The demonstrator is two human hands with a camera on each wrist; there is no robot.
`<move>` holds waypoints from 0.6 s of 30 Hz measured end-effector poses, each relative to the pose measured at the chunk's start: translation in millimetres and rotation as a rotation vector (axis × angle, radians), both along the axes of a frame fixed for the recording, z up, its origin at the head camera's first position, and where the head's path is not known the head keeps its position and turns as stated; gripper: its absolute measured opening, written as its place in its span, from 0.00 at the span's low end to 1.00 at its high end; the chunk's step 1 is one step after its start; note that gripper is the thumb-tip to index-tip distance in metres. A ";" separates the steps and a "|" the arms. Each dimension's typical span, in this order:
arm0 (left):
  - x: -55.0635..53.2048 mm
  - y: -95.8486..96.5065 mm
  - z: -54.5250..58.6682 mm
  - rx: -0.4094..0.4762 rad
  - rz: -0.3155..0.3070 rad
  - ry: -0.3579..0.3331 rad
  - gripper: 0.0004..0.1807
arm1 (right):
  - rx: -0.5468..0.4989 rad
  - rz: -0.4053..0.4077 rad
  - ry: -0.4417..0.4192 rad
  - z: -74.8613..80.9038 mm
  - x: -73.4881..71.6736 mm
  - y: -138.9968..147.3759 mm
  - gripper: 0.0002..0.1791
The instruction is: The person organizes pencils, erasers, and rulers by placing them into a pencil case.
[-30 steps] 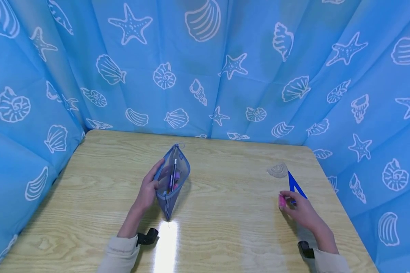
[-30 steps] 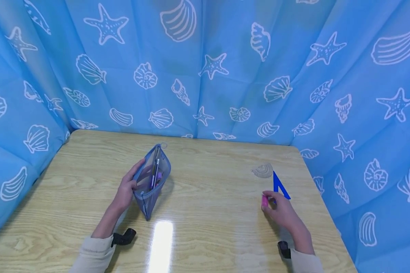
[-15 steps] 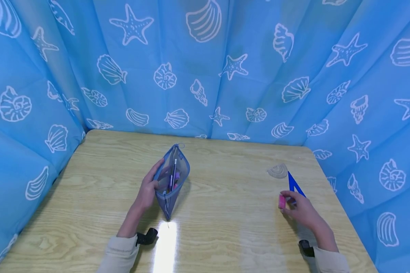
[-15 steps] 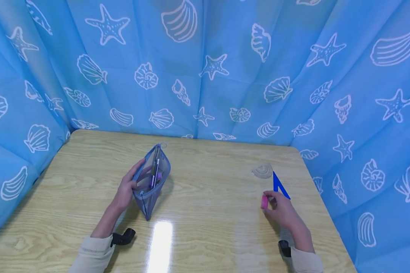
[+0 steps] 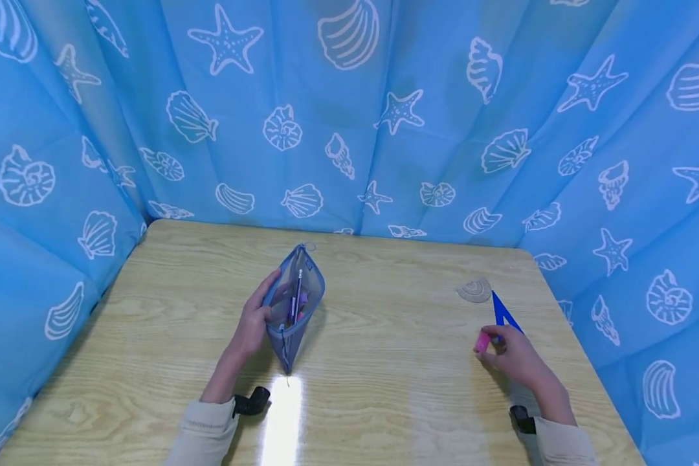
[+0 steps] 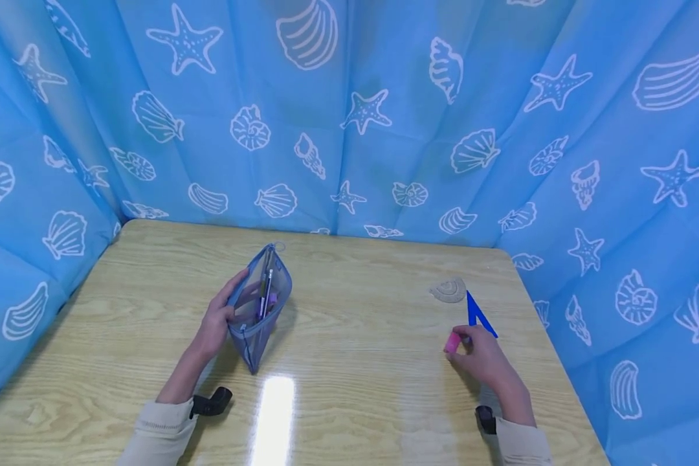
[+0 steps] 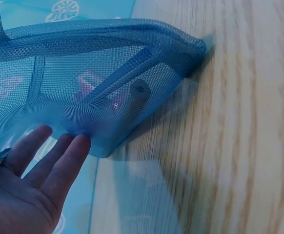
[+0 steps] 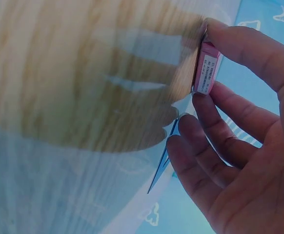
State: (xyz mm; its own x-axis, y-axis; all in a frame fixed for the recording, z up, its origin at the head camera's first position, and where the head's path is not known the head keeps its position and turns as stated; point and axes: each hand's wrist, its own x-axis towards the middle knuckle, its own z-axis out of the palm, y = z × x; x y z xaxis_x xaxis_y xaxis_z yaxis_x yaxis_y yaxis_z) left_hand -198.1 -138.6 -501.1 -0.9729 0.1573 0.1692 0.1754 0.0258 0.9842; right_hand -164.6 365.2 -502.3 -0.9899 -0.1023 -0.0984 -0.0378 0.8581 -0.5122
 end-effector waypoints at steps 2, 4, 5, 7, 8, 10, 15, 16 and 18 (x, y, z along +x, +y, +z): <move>-0.1 -0.1 0.4 0.001 -0.002 0.003 0.48 | 0.006 -0.003 0.001 -0.1 -0.3 0.4 0.29; 0.0 -0.2 0.6 0.002 -0.001 0.004 0.48 | 0.011 -0.007 0.005 0.0 -0.6 0.4 0.28; -0.1 -0.3 0.4 0.004 0.000 0.002 0.48 | 0.012 -0.010 0.004 -0.3 -0.7 0.4 0.28; 0.0 -0.5 -0.1 0.013 -0.003 0.000 0.48 | 0.018 -0.016 0.003 -0.9 -0.5 0.2 0.27; -0.1 -0.6 -0.5 0.014 -0.003 -0.003 0.48 | 0.018 -0.019 0.000 -1.3 -0.4 0.3 0.26; -0.4 -0.5 -1.3 0.019 -0.004 -0.008 0.48 | 0.022 -0.020 0.002 -2.1 -0.5 0.7 0.26; 0.2 -0.1 -2.0 0.013 -0.004 -0.010 0.47 | 0.027 -0.017 0.020 -3.4 0.3 1.9 0.27; 0.1 0.0 -2.3 0.012 -0.003 -0.011 0.47 | 0.025 -0.021 0.026 -3.7 0.6 1.8 0.27; -0.1 0.4 -2.7 0.011 0.000 -0.011 0.47 | 0.015 -0.034 0.041 -3.8 1.5 1.0 0.28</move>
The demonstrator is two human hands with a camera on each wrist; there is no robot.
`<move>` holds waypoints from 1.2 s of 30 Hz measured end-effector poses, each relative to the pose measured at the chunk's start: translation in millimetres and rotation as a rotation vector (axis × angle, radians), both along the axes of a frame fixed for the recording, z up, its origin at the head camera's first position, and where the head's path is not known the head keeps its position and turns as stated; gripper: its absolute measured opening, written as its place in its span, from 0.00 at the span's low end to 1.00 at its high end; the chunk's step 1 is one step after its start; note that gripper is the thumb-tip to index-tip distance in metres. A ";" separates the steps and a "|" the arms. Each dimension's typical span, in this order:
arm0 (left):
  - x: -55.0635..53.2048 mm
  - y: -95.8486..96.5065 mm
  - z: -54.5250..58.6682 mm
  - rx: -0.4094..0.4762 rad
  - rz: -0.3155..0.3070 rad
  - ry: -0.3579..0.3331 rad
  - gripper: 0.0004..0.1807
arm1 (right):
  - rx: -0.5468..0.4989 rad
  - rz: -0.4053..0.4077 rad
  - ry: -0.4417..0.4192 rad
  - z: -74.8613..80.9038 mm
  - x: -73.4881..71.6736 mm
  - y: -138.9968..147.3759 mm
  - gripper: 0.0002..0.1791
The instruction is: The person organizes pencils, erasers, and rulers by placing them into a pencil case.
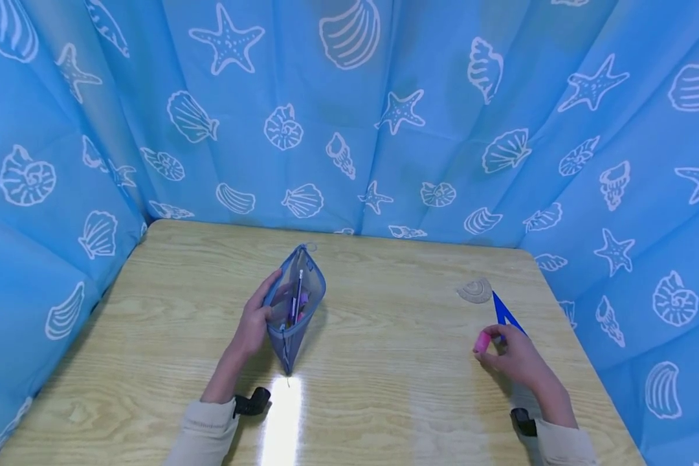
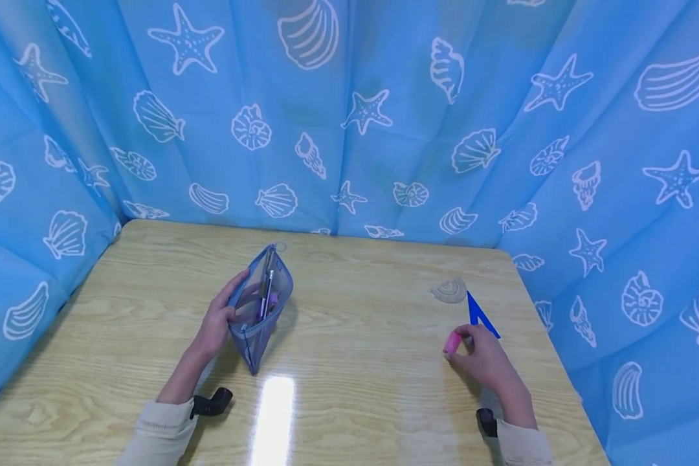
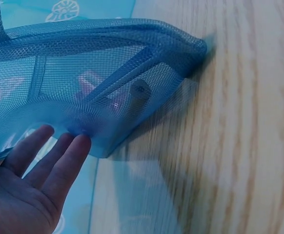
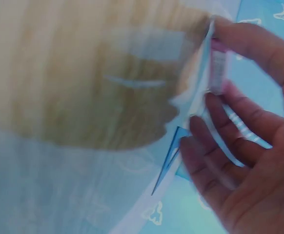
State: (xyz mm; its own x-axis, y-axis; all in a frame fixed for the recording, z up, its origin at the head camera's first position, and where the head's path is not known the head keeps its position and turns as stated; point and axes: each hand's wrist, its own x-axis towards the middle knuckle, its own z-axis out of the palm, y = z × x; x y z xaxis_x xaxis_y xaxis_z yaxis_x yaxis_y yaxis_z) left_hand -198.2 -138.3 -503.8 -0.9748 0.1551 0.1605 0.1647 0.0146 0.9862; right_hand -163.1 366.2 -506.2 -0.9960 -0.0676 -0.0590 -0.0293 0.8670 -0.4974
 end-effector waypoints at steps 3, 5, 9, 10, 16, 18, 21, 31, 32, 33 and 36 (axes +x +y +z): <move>-0.4 0.6 -0.2 -0.016 0.007 0.003 0.48 | -0.019 -0.014 0.045 0.0 1.0 -2.4 0.29; -0.4 1.1 0.3 -0.026 0.010 0.006 0.47 | -0.034 -0.007 0.083 0.5 0.7 -4.3 0.30; -0.8 1.6 0.5 -0.031 0.008 0.008 0.47 | -0.063 0.030 0.136 3.5 -1.1 -10.7 0.29; -0.8 1.6 0.5 -0.033 0.007 0.008 0.47 | -0.072 0.041 0.141 4.6 -1.3 -12.8 0.28; 0.0 1.8 0.3 -0.045 0.004 0.008 0.47 | -0.105 0.078 0.143 9.1 -3.9 -25.5 0.27; 0.2 2.0 0.2 -0.045 0.005 0.007 0.47 | -0.112 0.090 0.140 9.6 -4.8 -29.9 0.27; 0.2 2.5 0.0 -0.043 0.006 0.009 0.47 | -0.133 0.113 0.134 10.0 -6.2 -37.5 0.26; 0.5 6.0 -0.8 -0.090 0.015 0.026 0.44 | -0.144 0.211 0.172 2.3 -15.7 -65.4 0.25; 0.4 6.4 -1.3 -0.101 0.021 0.029 0.44 | -0.145 0.222 0.178 1.9 -16.3 -68.4 0.25; 0.5 6.7 -1.7 -0.111 0.022 0.034 0.44 | -0.148 0.229 0.177 1.7 -16.9 -71.5 0.25; 1.0 7.6 -2.3 -0.155 0.030 0.045 0.43 | -0.151 0.252 0.174 0.7 -18.8 -79.9 0.25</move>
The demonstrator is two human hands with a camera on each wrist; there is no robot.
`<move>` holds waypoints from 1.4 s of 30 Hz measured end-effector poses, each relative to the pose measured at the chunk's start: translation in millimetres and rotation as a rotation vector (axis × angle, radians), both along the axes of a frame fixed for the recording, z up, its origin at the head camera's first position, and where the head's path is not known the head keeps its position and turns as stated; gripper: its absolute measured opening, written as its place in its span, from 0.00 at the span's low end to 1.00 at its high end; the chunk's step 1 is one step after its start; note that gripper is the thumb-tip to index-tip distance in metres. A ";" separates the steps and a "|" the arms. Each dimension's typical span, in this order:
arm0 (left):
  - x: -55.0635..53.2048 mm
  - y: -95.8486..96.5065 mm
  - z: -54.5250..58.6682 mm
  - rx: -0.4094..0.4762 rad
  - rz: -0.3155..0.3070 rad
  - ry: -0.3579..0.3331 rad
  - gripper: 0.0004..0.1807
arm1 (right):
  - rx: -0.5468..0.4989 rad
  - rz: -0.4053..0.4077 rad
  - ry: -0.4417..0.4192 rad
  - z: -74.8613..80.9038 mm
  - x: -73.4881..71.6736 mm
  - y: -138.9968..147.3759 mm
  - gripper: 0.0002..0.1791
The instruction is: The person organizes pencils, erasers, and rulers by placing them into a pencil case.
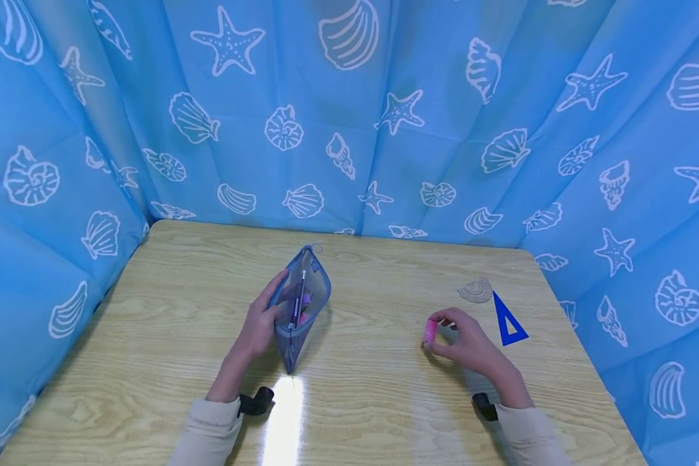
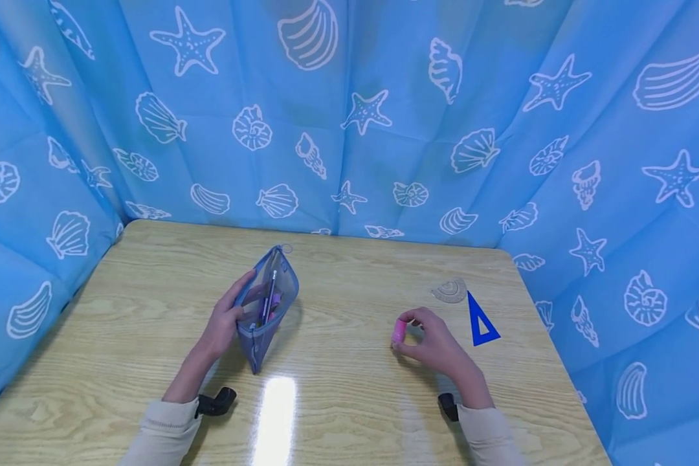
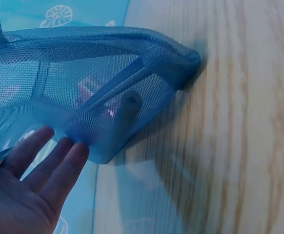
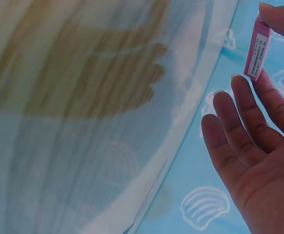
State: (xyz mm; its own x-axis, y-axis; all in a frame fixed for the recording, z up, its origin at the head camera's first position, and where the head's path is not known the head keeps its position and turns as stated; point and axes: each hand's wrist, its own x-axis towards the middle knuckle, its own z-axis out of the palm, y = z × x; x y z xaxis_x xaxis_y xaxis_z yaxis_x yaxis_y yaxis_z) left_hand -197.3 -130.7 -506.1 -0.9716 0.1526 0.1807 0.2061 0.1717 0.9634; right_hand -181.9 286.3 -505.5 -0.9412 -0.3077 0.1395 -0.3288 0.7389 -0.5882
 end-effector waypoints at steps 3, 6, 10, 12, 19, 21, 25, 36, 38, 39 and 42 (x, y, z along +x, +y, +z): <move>0.2 1.6 0.4 -0.041 0.009 0.012 0.41 | -0.002 0.011 -0.011 0.3 -2.2 -7.0 0.26; 0.9 3.5 2.0 -0.079 0.017 0.035 0.39 | -0.012 0.023 -0.024 1.1 -4.4 -13.2 0.26; 2.2 6.1 3.2 -0.110 0.015 0.064 0.37 | -0.022 0.042 -0.036 2.6 -7.2 -21.2 0.25; 2.9 7.2 3.3 -0.115 0.009 0.075 0.36 | -0.023 0.055 -0.032 4.1 -9.0 -25.5 0.24; 3.7 10.0 3.2 -0.117 0.009 0.108 0.36 | -0.040 0.098 -0.034 15.3 -17.9 -43.8 0.23; 3.7 10.7 2.9 -0.127 0.017 0.109 0.36 | -0.050 0.108 -0.042 19.1 -20.5 -49.8 0.23; 3.2 11.3 1.6 -0.139 0.022 0.110 0.36 | -0.057 0.130 -0.029 24.6 -27.4 -61.7 0.21; 3.0 13.0 0.4 -0.156 0.030 0.116 0.37 | -0.077 0.196 -0.014 45.0 -45.2 -99.7 0.22; 3.2 13.0 0.3 -0.156 0.028 0.116 0.37 | -0.086 0.205 -0.020 46.7 -47.8 -105.0 0.22; 3.2 12.9 0.4 -0.156 0.026 0.116 0.37 | -0.087 0.211 -0.019 47.4 -49.0 -107.5 0.22; 3.4 12.8 1.0 -0.162 0.028 0.112 0.37 | -0.101 0.218 -0.030 49.3 -52.4 -114.7 0.21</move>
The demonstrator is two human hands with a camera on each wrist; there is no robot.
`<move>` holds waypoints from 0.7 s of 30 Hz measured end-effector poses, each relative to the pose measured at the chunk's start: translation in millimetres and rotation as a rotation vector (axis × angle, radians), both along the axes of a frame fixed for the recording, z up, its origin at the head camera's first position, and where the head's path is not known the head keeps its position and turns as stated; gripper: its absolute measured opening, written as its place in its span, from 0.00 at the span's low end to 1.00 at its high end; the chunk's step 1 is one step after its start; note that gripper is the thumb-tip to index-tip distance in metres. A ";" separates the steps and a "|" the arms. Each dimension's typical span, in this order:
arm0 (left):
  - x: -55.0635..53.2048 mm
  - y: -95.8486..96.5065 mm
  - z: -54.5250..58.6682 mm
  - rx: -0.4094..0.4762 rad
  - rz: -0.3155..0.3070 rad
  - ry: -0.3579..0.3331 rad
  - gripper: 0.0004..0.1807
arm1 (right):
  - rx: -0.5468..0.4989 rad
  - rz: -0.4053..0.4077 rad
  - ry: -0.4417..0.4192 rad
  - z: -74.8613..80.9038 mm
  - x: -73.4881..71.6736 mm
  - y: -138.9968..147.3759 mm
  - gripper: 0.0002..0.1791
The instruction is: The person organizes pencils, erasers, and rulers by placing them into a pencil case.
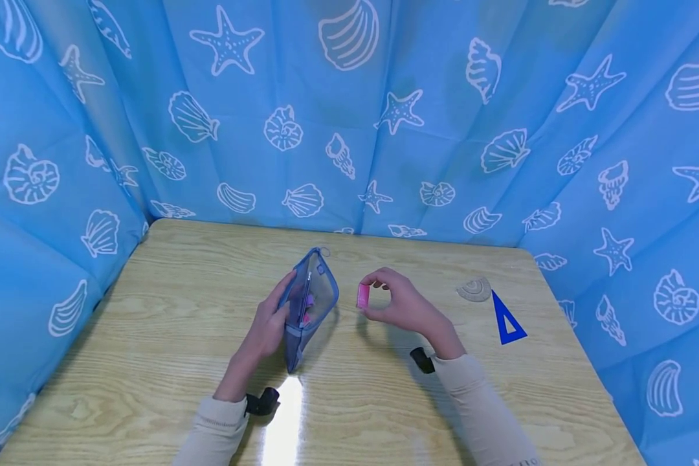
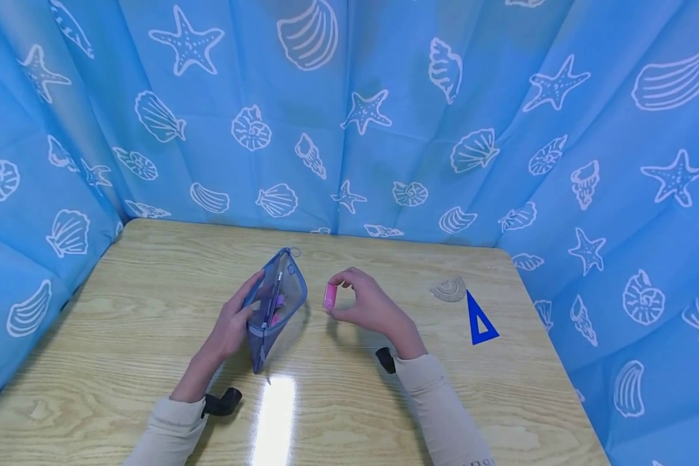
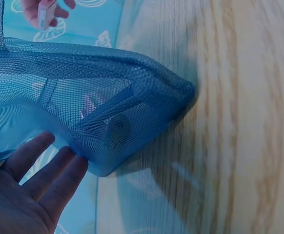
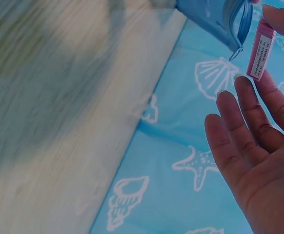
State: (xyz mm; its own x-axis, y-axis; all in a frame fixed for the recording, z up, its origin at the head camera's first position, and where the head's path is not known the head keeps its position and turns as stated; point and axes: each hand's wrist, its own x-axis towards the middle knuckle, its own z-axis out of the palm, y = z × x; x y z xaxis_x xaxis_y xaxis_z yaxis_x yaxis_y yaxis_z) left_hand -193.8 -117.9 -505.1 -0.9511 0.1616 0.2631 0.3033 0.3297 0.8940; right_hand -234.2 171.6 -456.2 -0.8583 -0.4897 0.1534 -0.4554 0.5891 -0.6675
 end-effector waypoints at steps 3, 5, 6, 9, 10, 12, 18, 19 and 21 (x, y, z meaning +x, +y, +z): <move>0.1 0.8 0.6 -0.002 0.001 0.000 0.38 | -0.006 0.011 0.005 2.8 -2.7 -6.3 0.21; 0.4 1.3 1.0 0.002 -0.004 0.002 0.38 | -0.001 0.020 0.015 5.0 -4.8 -10.6 0.21; 0.3 1.4 1.0 0.006 -0.007 0.004 0.38 | 0.000 0.027 0.019 6.5 -5.7 -12.9 0.21; -0.3 1.3 1.2 0.018 -0.016 0.012 0.37 | 0.017 0.047 0.034 10.6 -9.3 -20.0 0.21; -0.4 1.2 1.1 0.017 -0.015 0.012 0.37 | 0.019 0.053 0.031 12.0 -10.4 -22.5 0.21; -0.7 0.9 1.1 0.014 -0.011 0.014 0.37 | 0.028 0.063 0.028 14.4 -12.4 -27.4 0.22; 0.2 1.3 2.7 -0.003 0.002 -0.008 0.37 | 0.084 0.096 0.044 22.7 -13.4 -42.9 0.24; 0.2 1.5 3.0 -0.008 0.003 -0.012 0.37 | 0.093 0.100 0.046 24.1 -13.3 -45.2 0.24; 0.2 1.6 3.5 -0.019 0.011 -0.016 0.37 | 0.107 0.109 0.042 25.6 -13.5 -49.5 0.24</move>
State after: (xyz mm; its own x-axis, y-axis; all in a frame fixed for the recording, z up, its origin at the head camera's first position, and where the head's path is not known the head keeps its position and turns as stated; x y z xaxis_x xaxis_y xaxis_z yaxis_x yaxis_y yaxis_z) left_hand -193.6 -116.3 -501.6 -0.9570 0.1557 0.2449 0.2853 0.3497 0.8924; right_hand -247.8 122.1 -430.5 -0.7934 -0.5947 0.1303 -0.5465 0.6014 -0.5828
